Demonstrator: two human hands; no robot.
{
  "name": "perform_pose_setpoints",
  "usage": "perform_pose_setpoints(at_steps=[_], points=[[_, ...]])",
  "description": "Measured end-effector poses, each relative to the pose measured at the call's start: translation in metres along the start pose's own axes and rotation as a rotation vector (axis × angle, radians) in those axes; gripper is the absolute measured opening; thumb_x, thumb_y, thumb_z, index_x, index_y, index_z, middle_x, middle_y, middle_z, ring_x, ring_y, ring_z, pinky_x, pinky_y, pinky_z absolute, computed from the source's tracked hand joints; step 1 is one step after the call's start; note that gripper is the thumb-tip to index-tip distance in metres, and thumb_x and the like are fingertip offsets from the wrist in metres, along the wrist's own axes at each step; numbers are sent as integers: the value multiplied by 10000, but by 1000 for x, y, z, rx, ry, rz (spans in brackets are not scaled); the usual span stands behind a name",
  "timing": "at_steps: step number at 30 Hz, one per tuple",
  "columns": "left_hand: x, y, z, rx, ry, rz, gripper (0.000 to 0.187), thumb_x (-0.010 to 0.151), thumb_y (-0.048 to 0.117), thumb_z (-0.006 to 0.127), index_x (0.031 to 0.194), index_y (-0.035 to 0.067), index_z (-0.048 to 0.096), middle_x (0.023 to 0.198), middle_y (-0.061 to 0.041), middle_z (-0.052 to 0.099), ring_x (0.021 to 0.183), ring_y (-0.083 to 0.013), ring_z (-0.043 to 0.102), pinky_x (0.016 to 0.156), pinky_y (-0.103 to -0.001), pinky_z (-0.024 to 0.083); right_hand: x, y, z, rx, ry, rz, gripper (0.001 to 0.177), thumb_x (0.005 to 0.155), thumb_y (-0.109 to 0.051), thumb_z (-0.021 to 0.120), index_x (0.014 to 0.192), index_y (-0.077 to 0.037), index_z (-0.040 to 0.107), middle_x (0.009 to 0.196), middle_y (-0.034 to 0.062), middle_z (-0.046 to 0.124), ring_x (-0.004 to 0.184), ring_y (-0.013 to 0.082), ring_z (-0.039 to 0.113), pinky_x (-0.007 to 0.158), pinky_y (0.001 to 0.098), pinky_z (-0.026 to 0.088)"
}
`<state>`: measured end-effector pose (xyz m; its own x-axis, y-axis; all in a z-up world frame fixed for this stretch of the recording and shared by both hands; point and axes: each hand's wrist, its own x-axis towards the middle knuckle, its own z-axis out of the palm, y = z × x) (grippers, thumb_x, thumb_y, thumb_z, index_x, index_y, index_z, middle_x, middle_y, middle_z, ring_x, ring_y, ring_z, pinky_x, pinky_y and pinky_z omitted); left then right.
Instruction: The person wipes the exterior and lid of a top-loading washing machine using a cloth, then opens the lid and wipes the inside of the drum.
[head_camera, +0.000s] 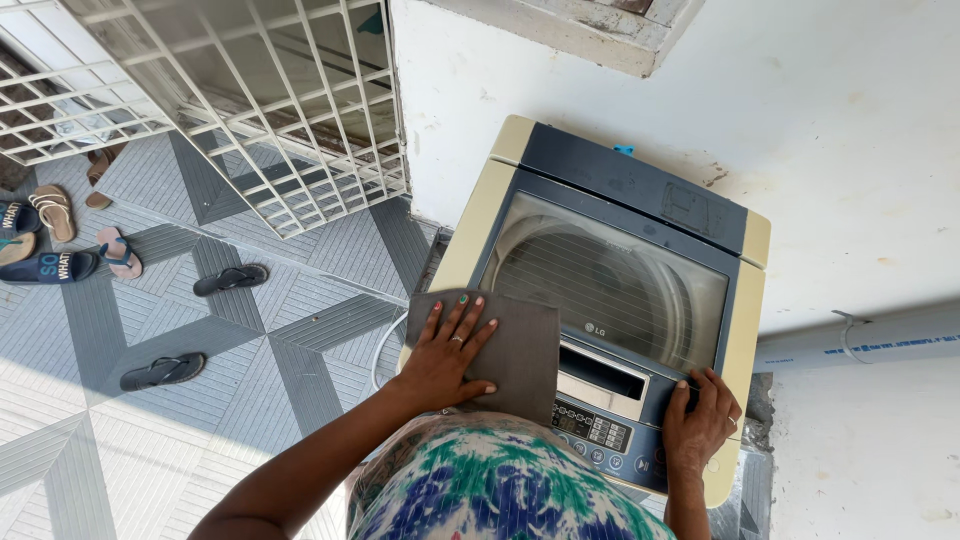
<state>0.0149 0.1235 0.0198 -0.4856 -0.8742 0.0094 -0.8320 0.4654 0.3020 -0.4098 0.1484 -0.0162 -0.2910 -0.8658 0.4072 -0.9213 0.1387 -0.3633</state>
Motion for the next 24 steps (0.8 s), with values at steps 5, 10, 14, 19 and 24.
perform_pose_setpoints(at_steps=[5, 10, 14, 19, 24], points=[[-19, 4, -28, 70, -461, -227, 901, 942, 644, 529, 1615, 101, 278, 1678, -287, 56, 1548, -509, -2, 1239, -645, -35, 4, 0, 3, -18, 17, 16, 312, 1022, -254, 608, 1276, -94, 692, 1451, 94, 593, 1400, 339, 431, 1122, 564, 335], [18, -9, 16, 41, 14, -245, 958, 952, 738, 413, 1578, 31, 254, 1605, -377, 53, 1465, -635, 56, 1167, -676, 91, 0, -1, 1, -8, 0, 21, 308, 1028, -257, 609, 1278, -97, 690, 1457, 85, 586, 1405, 333, 431, 1128, 561, 336], [81, -56, 21, 5, 54, -364, 993, 935, 778, 359, 1621, 87, 167, 1649, -349, 49, 1457, -608, 162, 1162, -653, 231, 1, -4, -1, -1, -14, 28, 304, 1026, -250, 606, 1275, -95, 689, 1457, 89, 583, 1405, 336, 427, 1129, 562, 332], [168, -99, 0, -102, -10, -463, 1071, 924, 813, 347, 1662, 99, 43, 1651, -338, 117, 1471, -522, 278, 1183, -639, 287, 2, -5, -1, -29, -26, 47, 301, 1018, -253, 609, 1264, -99, 692, 1450, 92, 581, 1406, 335, 421, 1124, 561, 330], [264, -109, -13, -3, -35, -529, 1030, 935, 812, 293, 1656, 129, 20, 1662, -314, 77, 1512, -482, 213, 1189, -671, 214, 4, -4, 2, -36, -35, 90, 304, 1015, -256, 609, 1266, -103, 689, 1457, 80, 582, 1413, 325, 419, 1112, 549, 341]])
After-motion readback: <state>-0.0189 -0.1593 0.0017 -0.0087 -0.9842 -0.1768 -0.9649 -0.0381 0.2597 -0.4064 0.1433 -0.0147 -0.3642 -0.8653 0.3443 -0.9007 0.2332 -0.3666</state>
